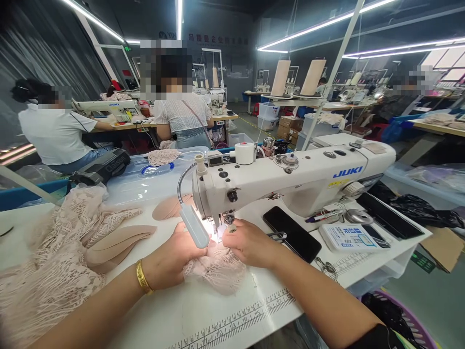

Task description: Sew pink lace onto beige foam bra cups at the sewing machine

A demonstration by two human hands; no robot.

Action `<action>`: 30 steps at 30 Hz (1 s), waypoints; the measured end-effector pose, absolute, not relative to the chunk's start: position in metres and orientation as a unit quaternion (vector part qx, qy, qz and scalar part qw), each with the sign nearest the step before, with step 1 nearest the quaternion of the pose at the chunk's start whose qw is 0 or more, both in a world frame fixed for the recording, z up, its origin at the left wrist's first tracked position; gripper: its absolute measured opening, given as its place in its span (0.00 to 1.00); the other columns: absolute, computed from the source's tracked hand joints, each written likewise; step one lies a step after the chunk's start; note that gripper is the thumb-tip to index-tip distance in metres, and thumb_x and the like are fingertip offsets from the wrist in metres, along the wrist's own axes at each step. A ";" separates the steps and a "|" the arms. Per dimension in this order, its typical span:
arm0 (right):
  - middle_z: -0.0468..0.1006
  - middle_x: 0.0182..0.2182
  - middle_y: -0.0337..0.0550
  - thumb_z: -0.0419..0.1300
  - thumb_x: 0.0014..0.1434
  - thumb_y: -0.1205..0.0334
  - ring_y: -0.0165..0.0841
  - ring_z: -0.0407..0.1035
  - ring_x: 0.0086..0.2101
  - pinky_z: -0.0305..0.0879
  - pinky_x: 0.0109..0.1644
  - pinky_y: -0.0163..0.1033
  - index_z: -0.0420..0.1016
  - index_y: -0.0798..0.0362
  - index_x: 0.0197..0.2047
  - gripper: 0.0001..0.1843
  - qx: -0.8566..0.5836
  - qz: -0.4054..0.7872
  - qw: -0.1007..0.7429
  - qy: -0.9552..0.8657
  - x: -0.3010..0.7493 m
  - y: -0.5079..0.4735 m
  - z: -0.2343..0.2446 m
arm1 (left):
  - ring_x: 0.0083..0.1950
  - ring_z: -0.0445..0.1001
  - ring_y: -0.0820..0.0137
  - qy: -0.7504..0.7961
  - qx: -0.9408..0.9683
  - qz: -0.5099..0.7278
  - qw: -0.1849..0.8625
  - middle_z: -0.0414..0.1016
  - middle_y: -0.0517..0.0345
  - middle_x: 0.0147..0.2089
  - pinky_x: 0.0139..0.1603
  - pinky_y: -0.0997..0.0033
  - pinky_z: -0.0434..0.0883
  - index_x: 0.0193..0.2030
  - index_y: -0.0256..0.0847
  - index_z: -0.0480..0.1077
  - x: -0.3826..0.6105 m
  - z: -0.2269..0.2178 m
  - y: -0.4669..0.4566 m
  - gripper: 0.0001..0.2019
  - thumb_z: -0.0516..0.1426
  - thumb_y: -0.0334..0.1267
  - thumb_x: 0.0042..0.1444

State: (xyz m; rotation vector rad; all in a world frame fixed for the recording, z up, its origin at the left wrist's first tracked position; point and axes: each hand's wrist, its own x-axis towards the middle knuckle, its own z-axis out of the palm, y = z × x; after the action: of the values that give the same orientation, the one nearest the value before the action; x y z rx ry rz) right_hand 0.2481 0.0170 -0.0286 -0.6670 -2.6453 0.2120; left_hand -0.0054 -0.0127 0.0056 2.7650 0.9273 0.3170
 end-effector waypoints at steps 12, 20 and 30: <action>0.79 0.40 0.49 0.52 0.63 0.74 0.41 0.70 0.42 0.65 0.48 0.43 0.76 0.54 0.43 0.13 -0.401 0.102 0.204 -0.887 0.246 0.018 -0.027 | 0.42 0.73 0.66 0.341 0.925 0.106 0.132 0.78 0.64 0.39 0.55 0.58 0.50 0.35 0.43 0.72 -0.005 0.007 -0.002 0.10 0.57 0.25 0.49; 0.79 0.38 0.49 0.50 0.65 0.73 0.40 0.69 0.39 0.66 0.45 0.44 0.76 0.54 0.44 0.14 -0.372 0.092 0.194 -0.903 0.247 0.015 -0.028 | 0.46 0.74 0.64 0.341 0.923 0.112 0.138 0.79 0.64 0.42 0.55 0.59 0.52 0.38 0.45 0.72 -0.005 0.005 -0.005 0.11 0.58 0.25 0.50; 0.80 0.45 0.46 0.59 0.68 0.59 0.39 0.69 0.45 0.61 0.52 0.44 0.71 0.51 0.53 0.12 -0.226 0.059 0.237 -0.943 0.245 -0.001 -0.026 | 0.47 0.72 0.55 0.438 0.897 0.048 0.027 0.77 0.51 0.44 0.58 0.45 0.56 0.42 0.44 0.75 -0.002 0.012 -0.022 0.09 0.55 0.33 0.58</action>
State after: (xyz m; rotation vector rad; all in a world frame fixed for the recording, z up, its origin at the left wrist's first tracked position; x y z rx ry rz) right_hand 0.2447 -0.0008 -0.0256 -0.6203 -2.5845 0.1628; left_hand -0.0015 -0.0218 0.0119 2.7721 1.3529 0.1480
